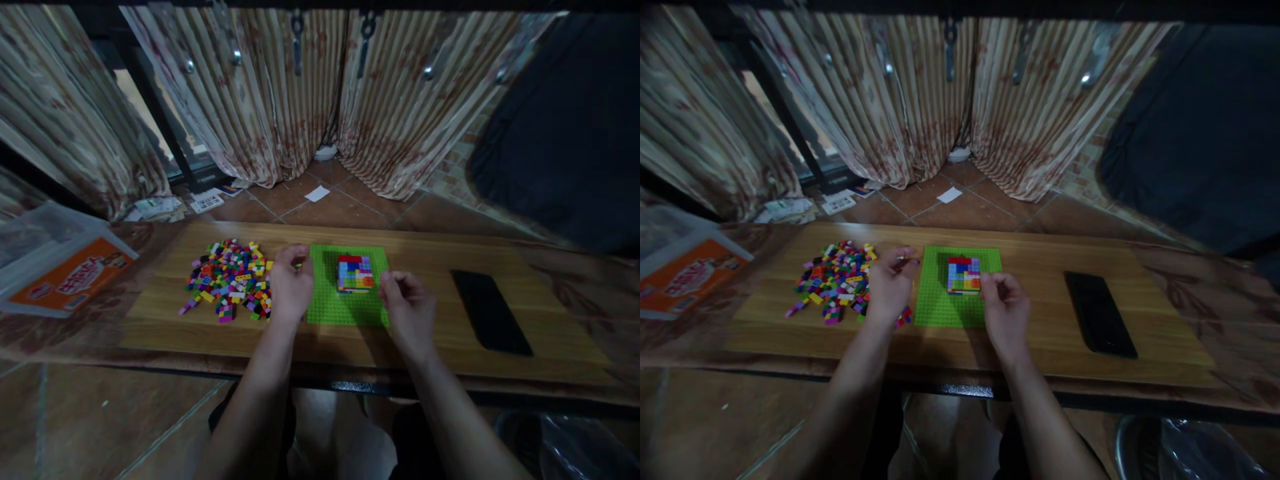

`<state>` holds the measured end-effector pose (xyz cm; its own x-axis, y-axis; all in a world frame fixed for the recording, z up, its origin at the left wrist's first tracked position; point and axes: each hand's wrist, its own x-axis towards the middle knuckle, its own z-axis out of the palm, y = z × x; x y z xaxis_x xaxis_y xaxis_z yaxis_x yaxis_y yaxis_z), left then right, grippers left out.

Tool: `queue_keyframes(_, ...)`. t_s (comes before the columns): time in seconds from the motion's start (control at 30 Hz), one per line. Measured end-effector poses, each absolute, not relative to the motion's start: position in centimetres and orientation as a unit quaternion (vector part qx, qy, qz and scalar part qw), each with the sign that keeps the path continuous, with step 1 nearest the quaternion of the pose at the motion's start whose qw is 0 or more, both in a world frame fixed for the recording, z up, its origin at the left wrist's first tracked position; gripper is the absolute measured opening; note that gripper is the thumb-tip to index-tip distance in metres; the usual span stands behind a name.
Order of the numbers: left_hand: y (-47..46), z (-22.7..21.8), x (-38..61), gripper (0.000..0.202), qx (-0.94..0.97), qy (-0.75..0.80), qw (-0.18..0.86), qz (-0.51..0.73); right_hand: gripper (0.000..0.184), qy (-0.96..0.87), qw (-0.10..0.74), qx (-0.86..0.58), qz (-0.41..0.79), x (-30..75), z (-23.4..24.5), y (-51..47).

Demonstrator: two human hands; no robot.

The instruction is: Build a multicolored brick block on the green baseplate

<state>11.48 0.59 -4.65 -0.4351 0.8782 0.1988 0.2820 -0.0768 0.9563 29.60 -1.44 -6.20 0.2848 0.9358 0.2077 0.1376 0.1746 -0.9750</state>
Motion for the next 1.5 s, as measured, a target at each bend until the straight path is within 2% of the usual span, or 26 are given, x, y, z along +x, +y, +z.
queue_keyframes(0.23,0.2,-2.9,7.2,0.022,0.225,0.564,0.364,0.706,0.014,-0.727,0.387,-0.466,0.324,25.8,-6.5,-4.1)
queue_keyframes(0.33,-0.2,-2.6,6.3,0.023,0.181,0.532,0.414,0.716,0.015,-0.780,0.323,-0.445,0.300,24.5,-7.4,-4.5)
queue_keyframes(0.4,-0.3,-2.5,6.1,0.023,0.169,0.519,0.433,0.717,0.018,-0.792,0.310,-0.443,0.283,23.8,-7.9,-4.4)
queue_keyframes(0.73,-0.6,-2.5,5.4,0.020,0.159,0.512,0.441,0.719,0.024,-0.784,0.359,-0.437,0.256,20.7,-8.0,-1.9)
queue_keyframes(1.0,-0.9,-2.3,4.9,0.020,0.137,0.471,0.466,0.737,0.023,-0.798,0.281,-0.491,0.211,17.6,-8.8,-1.9)
queue_keyframes(1.23,-0.9,-2.2,5.5,0.019,0.205,0.516,0.452,0.698,0.018,-0.731,0.409,-0.466,0.283,19.0,-8.0,-1.6)
queue_keyframes(1.37,-0.6,-2.9,7.0,0.012,0.353,0.571,0.422,0.609,0.021,-0.704,0.454,-0.475,0.270,21.1,-7.1,-1.5)
queue_keyframes(1.5,-0.6,-3.5,9.4,0.016,0.517,0.611,0.342,0.493,0.025,-0.676,0.482,-0.508,0.231,24.2,-6.3,-1.3)
